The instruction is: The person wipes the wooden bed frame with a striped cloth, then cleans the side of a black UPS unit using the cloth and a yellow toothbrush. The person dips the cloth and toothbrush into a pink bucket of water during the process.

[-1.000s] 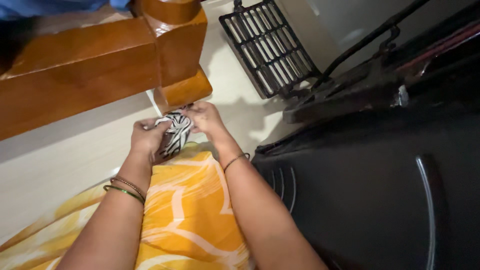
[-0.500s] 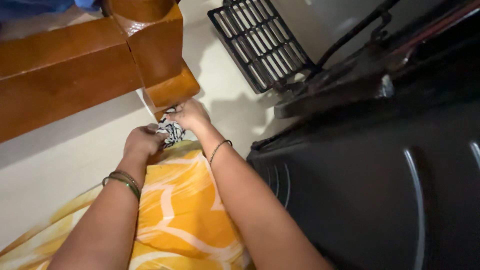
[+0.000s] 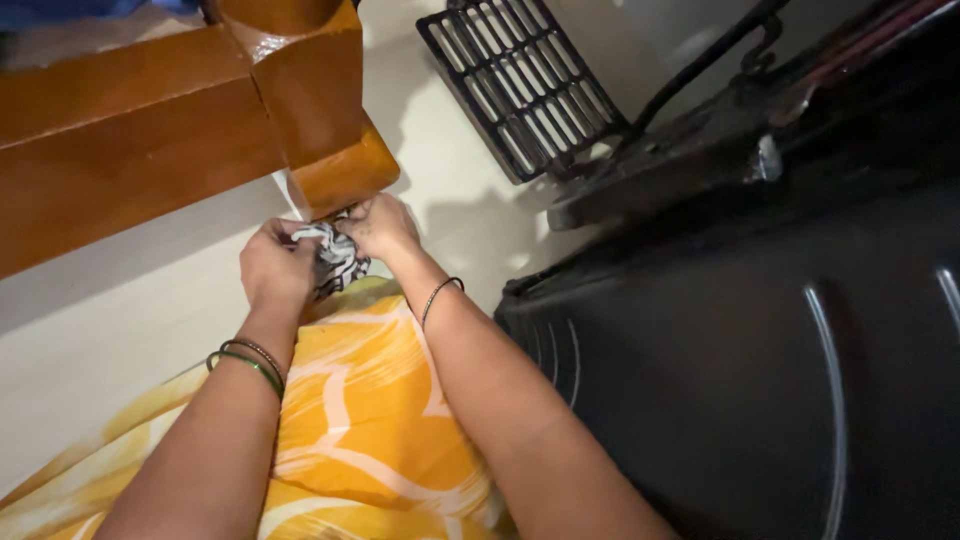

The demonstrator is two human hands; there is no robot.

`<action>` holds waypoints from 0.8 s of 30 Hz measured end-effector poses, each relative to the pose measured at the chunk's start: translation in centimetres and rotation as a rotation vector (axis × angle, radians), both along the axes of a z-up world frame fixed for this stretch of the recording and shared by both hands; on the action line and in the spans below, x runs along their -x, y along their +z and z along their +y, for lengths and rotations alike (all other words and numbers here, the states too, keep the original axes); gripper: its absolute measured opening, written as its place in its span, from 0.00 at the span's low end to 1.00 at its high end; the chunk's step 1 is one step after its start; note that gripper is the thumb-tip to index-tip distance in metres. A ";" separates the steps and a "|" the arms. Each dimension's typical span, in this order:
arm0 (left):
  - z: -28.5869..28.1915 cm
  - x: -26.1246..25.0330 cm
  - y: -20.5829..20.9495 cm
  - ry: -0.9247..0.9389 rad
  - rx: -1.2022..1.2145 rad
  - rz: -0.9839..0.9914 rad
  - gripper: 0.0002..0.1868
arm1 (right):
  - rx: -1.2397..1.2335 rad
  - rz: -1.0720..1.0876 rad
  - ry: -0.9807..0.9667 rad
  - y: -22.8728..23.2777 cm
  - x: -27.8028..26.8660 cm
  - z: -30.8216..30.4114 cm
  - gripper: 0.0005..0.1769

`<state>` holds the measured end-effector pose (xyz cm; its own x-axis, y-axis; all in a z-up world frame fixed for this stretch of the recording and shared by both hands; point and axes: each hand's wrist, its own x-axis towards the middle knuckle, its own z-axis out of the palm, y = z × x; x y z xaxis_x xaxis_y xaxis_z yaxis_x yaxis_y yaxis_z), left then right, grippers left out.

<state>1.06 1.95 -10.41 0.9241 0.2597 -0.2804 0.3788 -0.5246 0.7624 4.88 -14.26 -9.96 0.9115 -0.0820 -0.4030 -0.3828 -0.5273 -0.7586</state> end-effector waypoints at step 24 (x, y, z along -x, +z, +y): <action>-2.4 -1.0 3.6 -0.242 -0.037 0.087 0.49 | -0.071 -0.460 -0.078 -10.5 -5.2 -5.1 0.08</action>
<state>2.07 -0.40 -6.84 0.9334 0.0455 -0.3560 0.3021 -0.6350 0.7110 10.04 -19.35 -20.48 0.9889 -0.1446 0.0347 -0.0347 -0.4511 -0.8918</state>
